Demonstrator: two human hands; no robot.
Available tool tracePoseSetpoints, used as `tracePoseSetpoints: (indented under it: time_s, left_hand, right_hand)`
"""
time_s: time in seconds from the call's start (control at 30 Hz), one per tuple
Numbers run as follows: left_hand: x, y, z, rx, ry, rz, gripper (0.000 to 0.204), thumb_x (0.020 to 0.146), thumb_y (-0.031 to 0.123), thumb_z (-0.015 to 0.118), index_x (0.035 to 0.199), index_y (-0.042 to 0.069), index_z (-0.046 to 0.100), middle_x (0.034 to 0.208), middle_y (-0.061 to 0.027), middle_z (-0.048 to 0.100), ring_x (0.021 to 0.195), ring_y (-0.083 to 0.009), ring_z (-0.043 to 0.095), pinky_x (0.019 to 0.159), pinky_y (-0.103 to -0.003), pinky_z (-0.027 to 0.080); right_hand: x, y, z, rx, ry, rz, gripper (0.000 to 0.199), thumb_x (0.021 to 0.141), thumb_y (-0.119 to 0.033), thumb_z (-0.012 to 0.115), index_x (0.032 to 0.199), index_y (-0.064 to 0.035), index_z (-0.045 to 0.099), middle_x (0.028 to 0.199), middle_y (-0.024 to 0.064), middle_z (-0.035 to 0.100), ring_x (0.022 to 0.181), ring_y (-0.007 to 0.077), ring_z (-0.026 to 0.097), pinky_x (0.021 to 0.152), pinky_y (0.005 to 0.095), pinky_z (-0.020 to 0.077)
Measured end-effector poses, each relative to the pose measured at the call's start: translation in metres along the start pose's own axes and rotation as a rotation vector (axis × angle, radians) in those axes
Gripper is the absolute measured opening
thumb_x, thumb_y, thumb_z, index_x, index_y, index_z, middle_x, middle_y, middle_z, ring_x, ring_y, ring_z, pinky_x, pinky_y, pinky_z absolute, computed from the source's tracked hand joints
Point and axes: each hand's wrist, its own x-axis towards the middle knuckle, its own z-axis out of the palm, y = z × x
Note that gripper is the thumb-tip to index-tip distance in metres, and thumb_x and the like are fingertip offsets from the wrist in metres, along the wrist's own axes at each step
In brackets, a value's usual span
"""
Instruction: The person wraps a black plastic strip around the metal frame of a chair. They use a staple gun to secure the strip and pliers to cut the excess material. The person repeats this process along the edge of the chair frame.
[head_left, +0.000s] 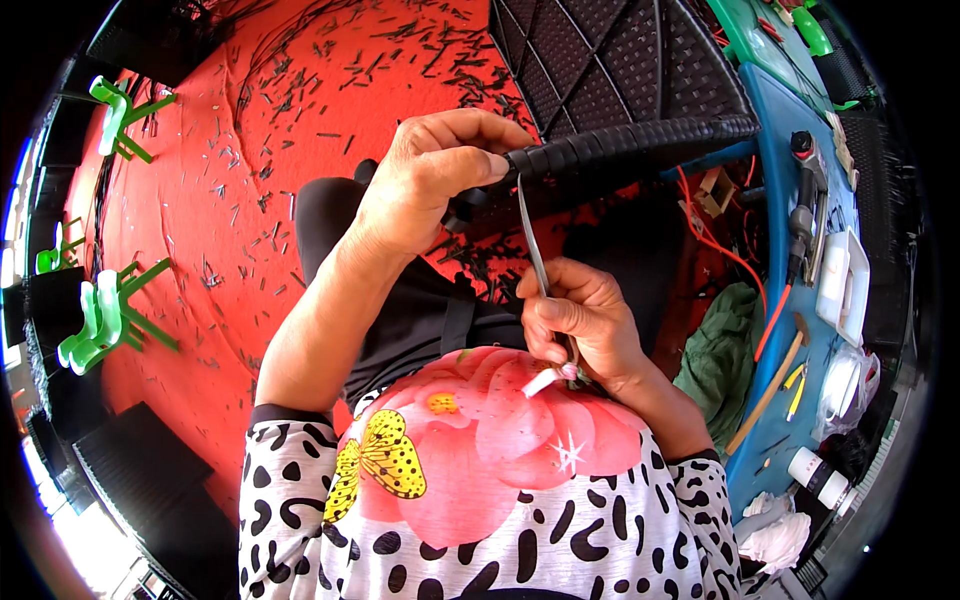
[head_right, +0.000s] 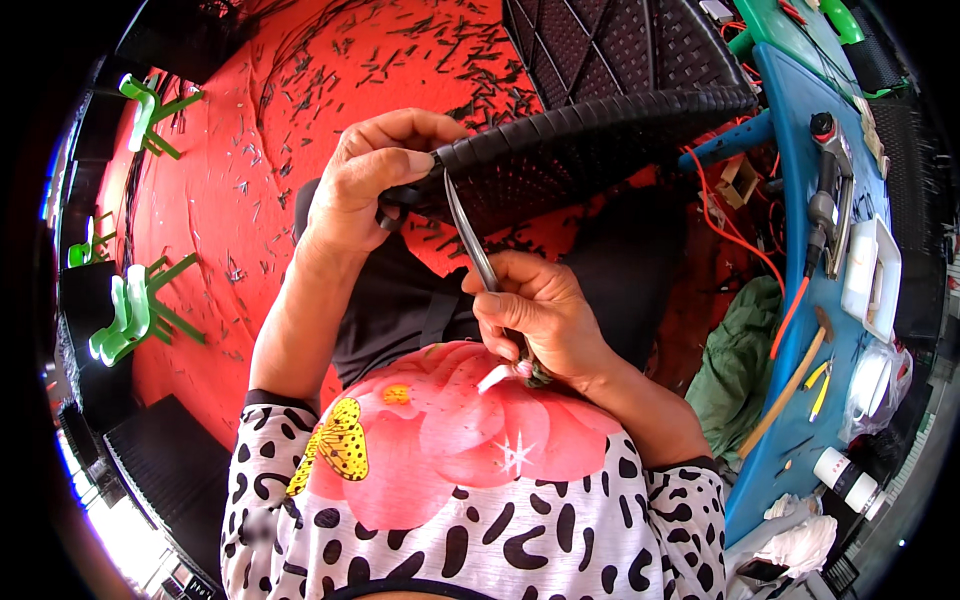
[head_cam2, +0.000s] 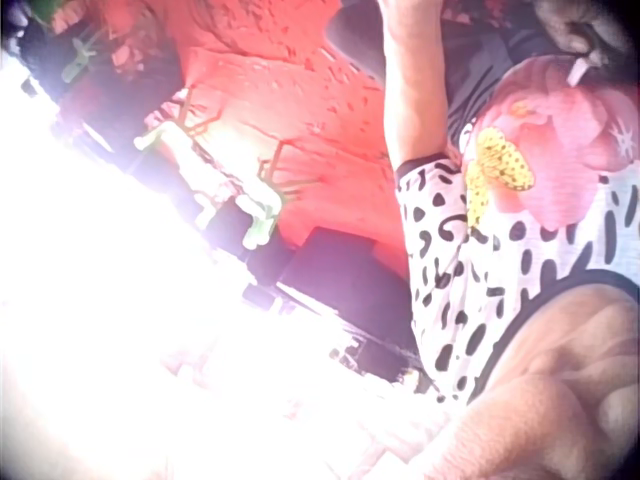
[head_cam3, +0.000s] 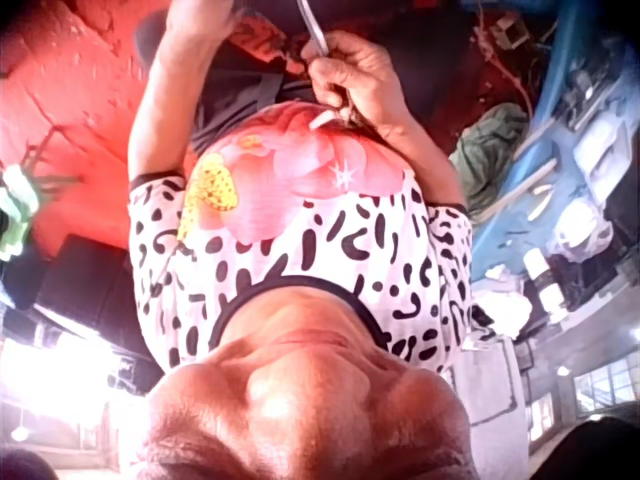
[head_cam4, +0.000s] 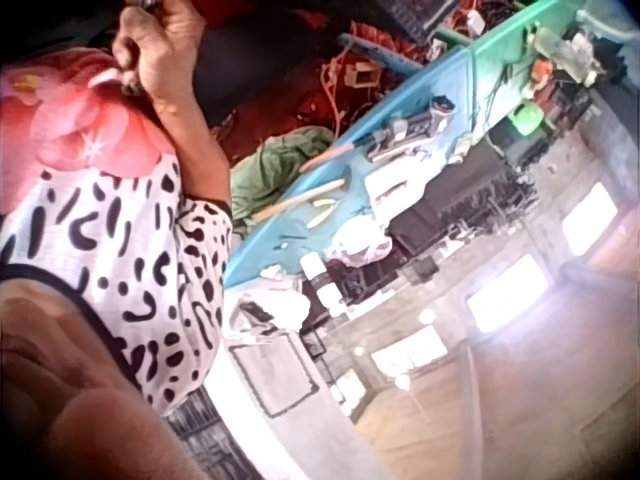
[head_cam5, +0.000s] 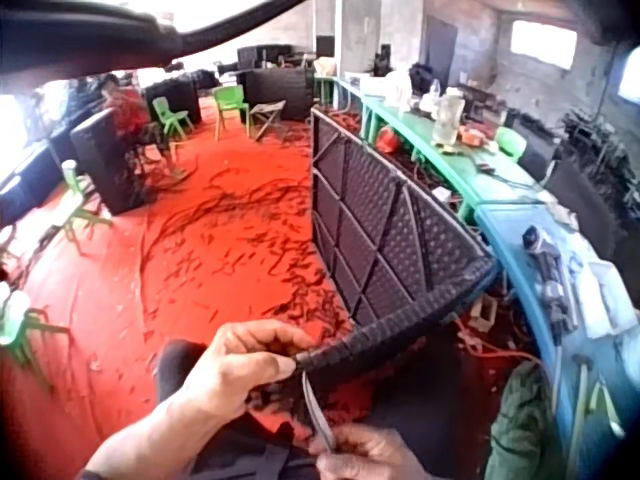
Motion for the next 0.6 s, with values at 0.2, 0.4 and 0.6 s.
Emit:
tracePoseSetpoints:
  time_s: [0.2,0.4,0.6]
  left_hand:
    - [0.002,0.003,-0.002,-0.01,-0.019,-0.002,0.044,0.069,0.011,0.052,0.107,-0.011,0.059,0.095,-0.0144,0.068,0.084,-0.0174,0.065,0.079,-0.026,0.051]
    - [0.006,0.004,-0.016,-0.075,-0.093,-0.036,0.048,0.068,0.012,0.054,0.11,-0.012,0.056,0.097,-0.0165,0.067,0.084,-0.0184,0.066,0.08,-0.027,0.052]
    - [0.004,0.0,-0.01,-0.048,-0.031,0.011,0.048,0.069,0.012,0.054,0.11,-0.012,0.056,0.097,-0.0158,0.067,0.083,-0.0175,0.066,0.078,-0.026,0.052]
  right_hand:
    - [-0.003,-0.01,0.004,0.237,-0.123,0.124,0.021,0.091,-0.015,0.059,0.105,0.0003,0.057,0.061,0.0041,0.05,0.045,0.01,0.045,0.041,0.0221,0.0359]
    - [-0.002,-0.017,0.01,0.34,-0.178,0.182,0.024,0.093,-0.016,0.055,0.11,0.0024,0.056,0.064,0.0048,0.051,0.044,0.0095,0.045,0.042,0.0223,0.0357]
    - [-0.006,-0.022,0.025,0.281,-0.078,0.166,0.021,0.094,-0.014,0.054,0.108,0.0018,0.056,0.065,0.0039,0.049,0.044,0.0087,0.043,0.042,0.0214,0.0352]
